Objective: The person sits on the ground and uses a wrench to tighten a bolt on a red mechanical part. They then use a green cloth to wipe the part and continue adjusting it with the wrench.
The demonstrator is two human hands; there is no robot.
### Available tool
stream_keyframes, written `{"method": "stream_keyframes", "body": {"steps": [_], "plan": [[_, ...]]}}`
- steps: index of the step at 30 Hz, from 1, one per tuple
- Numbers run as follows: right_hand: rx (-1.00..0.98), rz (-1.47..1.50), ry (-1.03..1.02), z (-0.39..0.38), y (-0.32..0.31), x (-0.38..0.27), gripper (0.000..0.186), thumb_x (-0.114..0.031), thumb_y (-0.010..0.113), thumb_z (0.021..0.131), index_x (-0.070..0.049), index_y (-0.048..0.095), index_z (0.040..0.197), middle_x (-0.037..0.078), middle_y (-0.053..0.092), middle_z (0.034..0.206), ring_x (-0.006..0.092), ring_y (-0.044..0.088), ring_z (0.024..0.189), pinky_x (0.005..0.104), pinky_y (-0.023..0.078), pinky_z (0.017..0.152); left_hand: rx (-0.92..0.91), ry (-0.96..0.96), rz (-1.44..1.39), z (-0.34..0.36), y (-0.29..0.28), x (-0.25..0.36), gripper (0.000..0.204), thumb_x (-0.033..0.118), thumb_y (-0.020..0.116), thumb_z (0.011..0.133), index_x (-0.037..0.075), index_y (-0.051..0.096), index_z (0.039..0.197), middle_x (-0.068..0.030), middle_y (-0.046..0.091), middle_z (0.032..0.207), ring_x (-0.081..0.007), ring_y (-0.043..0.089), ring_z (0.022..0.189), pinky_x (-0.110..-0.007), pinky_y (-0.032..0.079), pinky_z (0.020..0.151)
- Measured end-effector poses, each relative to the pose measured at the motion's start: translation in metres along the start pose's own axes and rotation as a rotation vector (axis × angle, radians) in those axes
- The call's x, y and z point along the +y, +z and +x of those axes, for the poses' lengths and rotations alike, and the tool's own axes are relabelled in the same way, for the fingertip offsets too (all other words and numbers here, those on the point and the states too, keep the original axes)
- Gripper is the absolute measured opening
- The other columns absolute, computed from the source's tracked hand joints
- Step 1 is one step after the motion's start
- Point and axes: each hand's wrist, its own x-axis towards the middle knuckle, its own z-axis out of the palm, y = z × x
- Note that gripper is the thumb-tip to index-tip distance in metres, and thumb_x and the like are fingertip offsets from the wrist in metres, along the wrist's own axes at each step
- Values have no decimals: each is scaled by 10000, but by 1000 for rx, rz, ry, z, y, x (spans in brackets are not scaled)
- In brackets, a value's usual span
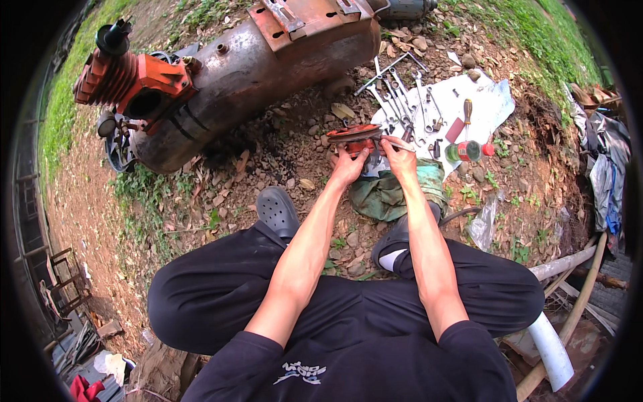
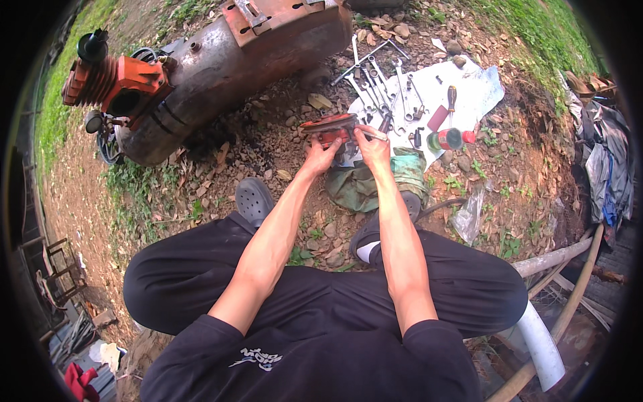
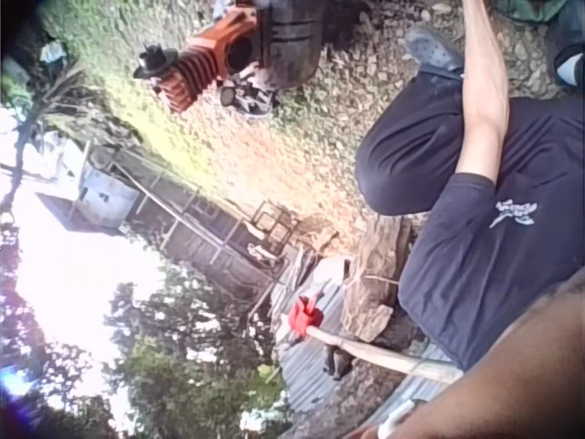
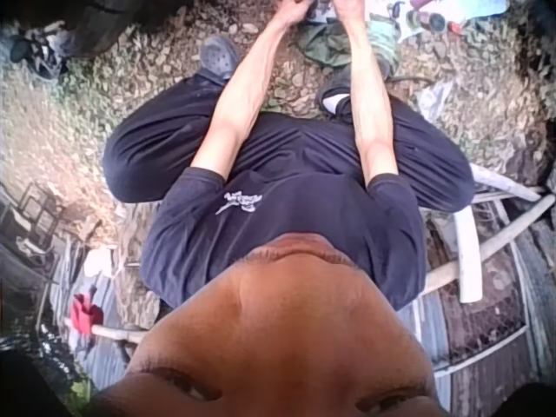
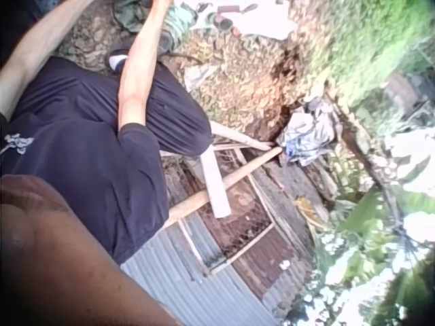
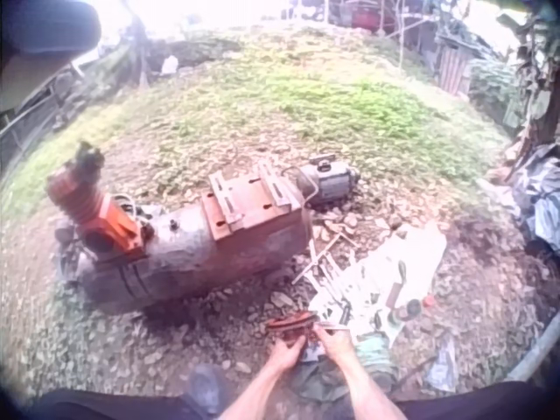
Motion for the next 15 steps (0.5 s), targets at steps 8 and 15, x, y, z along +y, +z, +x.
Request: {"method": "stream_keyframes", "body": {"steps": [8, 15], "plan": [[-116, 169, 30, 0, 6, -22, 282, -167, 658, 936, 65, 660, 1095, 141, 707, 888, 166, 681, 743, 288, 573, 660, 0, 40, -70, 8, 4, -12, 1061, 574, 686, 819, -24, 138, 1502, -291, 368, 1454, -388, 389, 1355, -420, 343, 1109], [260, 213, 39, 4, -24, 9, 313, -204, 614, 968, 46, 629, 1156, 131, 694, 953, 162, 667, 797, 287, 567, 625, 8, 59, -86, 9, 8, -16, 1068, 597, 687, 797, -4, 152, 1500, -281, 407, 1418, -410, 311, 1382, -451, 267, 1145]]}}
